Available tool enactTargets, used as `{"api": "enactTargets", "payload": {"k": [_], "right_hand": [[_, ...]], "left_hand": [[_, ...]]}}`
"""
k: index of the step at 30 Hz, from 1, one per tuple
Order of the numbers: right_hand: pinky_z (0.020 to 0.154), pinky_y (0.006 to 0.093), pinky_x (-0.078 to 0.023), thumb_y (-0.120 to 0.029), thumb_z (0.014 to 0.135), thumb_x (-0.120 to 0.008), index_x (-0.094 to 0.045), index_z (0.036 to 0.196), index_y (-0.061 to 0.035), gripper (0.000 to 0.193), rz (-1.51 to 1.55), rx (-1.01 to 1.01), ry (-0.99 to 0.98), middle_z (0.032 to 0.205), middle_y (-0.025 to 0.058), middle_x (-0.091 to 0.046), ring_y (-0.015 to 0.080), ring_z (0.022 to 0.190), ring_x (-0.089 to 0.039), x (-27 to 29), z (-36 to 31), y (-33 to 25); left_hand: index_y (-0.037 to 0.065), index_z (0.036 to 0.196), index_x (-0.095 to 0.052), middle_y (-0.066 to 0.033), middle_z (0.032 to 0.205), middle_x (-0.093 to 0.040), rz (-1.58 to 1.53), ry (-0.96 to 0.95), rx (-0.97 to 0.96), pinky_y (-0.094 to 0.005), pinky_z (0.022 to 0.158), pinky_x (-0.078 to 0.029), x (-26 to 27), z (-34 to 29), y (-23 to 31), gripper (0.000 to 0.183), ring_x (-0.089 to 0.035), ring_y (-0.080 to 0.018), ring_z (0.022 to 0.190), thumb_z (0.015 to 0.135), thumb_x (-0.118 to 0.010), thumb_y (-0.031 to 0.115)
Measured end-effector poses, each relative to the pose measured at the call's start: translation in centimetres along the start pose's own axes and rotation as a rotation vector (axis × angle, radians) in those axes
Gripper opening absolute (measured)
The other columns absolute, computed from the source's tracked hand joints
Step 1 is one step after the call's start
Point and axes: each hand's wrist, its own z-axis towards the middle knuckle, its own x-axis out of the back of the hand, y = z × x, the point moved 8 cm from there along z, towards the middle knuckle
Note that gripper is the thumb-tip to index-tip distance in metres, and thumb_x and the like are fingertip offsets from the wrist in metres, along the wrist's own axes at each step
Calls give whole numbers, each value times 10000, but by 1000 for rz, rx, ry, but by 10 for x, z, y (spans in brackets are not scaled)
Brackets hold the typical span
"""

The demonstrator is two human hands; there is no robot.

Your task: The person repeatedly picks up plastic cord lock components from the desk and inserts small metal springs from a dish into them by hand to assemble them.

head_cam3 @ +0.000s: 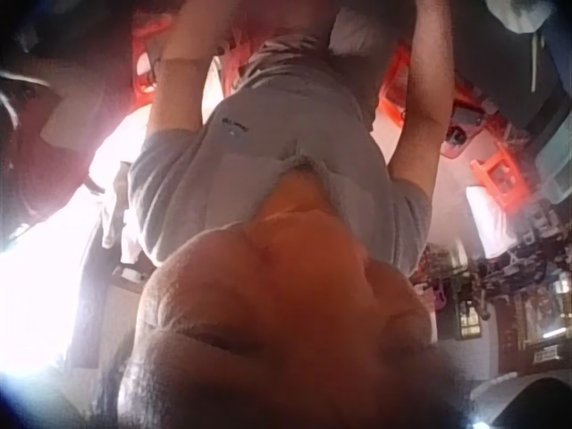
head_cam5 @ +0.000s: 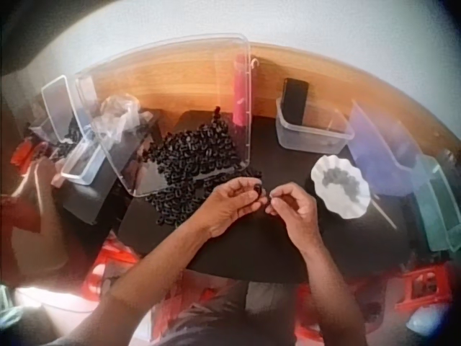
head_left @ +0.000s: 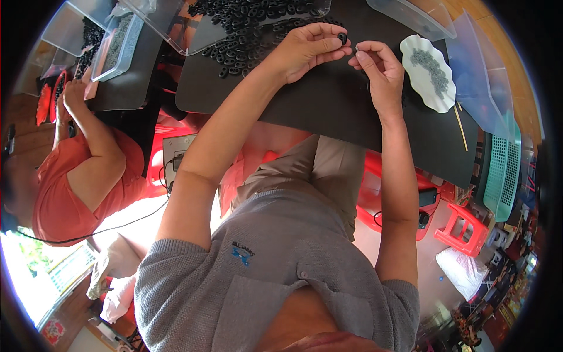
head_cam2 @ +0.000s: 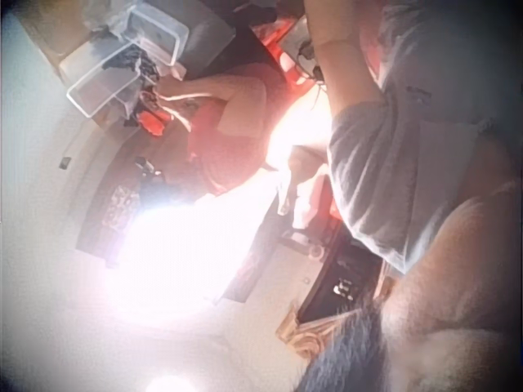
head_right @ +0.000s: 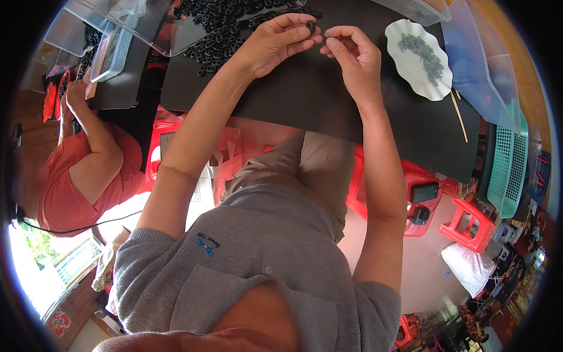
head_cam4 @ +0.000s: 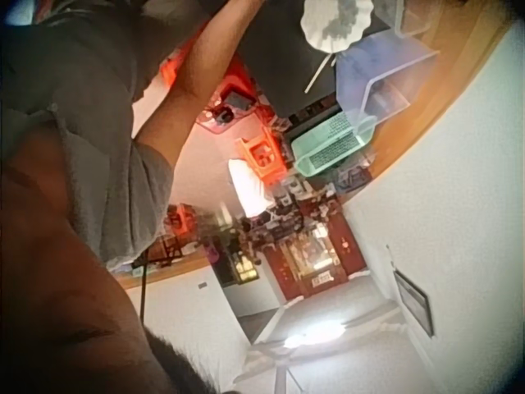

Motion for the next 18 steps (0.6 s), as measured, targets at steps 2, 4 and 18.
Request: {"api": "enactTargets", "payload": {"k": [2,4,18], "right_hand": [[727,225,-530,-46,935,-631,-647,1027,0,104,-15,-14,-14,882,34,-676,102,798,-665,-2,-3,1],[732,224,-531,-35,929,-633,-648,1022,3,101,-38,-6,-12,883,35,-675,100,794,-663,-3,-5,0],[696,207,-509,-5,888,-672,-652,950,-8,65,-137,-7,-7,838,9,-668,72,771,-645,-2,-7,8]], "left_hand": [[4,1204,-588,-111,1087,-662,65,12,-8,-297,932,-558,0,-2,1,266,-669,-224,1046,943,-621,40],[3,1208,-589,-107,1084,-663,131,25,-17,-295,926,-560,1,-2,0,275,-673,-219,1036,937,-628,35],[1,1136,-667,-67,991,-703,475,56,-127,-252,823,-557,2,-5,5,255,-682,-135,923,899,-700,88]]}}
